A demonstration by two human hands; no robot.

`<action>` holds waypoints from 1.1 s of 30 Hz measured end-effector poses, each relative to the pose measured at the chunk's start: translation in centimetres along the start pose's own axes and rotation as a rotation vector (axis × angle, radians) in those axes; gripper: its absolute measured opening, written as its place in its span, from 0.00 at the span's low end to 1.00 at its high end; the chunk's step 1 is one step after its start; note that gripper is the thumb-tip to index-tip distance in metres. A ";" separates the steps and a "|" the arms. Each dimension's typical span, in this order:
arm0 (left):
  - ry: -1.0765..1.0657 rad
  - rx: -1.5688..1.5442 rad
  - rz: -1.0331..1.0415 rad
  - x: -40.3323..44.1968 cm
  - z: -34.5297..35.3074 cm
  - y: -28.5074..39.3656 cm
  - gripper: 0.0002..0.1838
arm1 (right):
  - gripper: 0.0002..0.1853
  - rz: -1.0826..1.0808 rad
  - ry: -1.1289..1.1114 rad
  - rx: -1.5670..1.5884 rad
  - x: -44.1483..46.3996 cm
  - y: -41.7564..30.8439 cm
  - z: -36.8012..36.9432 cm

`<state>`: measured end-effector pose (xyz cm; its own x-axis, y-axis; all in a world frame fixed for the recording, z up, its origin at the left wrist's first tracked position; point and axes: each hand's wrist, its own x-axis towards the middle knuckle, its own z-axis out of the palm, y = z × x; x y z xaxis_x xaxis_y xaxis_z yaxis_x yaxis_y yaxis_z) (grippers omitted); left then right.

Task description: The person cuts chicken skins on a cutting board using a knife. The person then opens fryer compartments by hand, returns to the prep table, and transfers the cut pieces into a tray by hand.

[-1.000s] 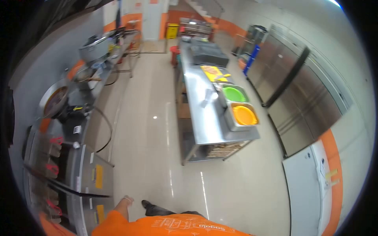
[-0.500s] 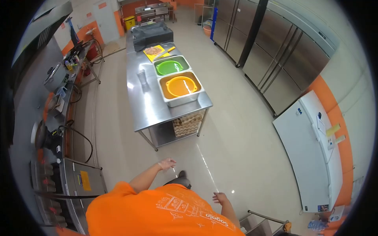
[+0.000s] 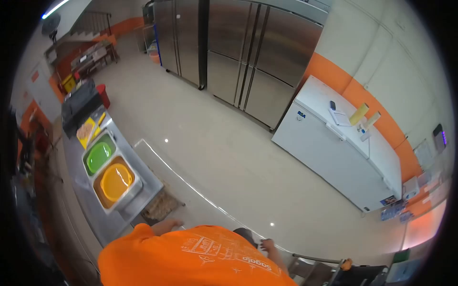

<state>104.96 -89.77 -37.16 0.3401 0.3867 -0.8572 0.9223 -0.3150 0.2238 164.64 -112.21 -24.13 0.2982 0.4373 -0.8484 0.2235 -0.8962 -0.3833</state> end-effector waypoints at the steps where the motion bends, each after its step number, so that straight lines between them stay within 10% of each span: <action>1: 0.157 0.106 0.084 5.5 -6.9 1.9 0.21 | 0.18 0.065 0.015 0.325 1.5 -0.1 -1.9; 2: 0.236 0.494 0.279 2.7 -16.9 6.4 0.19 | 0.17 0.057 0.037 0.485 3.5 0.5 -3.5; 4: 0.700 -0.242 0.225 6.6 -28.5 9.4 0.21 | 0.16 0.074 0.131 0.649 5.4 0.1 -5.5; 10: 0.703 -0.417 0.359 14.1 -51.5 14.7 0.22 | 0.17 0.409 0.084 0.300 14.1 -6.3 -5.1; 16: 0.299 -0.083 0.322 15.5 -49.3 4.9 0.24 | 0.18 0.285 -0.227 -0.201 27.1 -30.0 -6.0; 18: 0.004 -0.469 -0.075 13.6 -48.1 0.0 0.23 | 0.19 0.210 -0.266 -0.393 31.9 -39.8 -7.7; 22: 0.167 -0.169 -0.192 12.1 -37.8 -13.0 0.28 | 0.18 0.043 -0.144 -0.715 44.0 -62.4 -13.0; 25: 0.450 -0.823 -0.538 7.7 -34.8 -14.4 0.25 | 0.15 -0.130 -0.110 -0.500 53.8 -82.6 -15.9; 28: 0.575 -1.170 -0.676 7.4 -33.3 -12.8 0.23 | 0.14 -0.320 0.050 -0.638 49.7 -104.3 -9.8; 33: 0.349 -1.157 -0.515 12.8 -30.5 -10.3 0.20 | 0.15 -0.589 -0.103 -0.812 48.2 -121.1 14.7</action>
<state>105.40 -55.15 -36.32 -0.2273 0.4960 -0.8380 0.5229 0.7881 0.3247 138.34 16.25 -23.99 -0.1362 0.7509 -0.6463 0.8855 -0.2003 -0.4193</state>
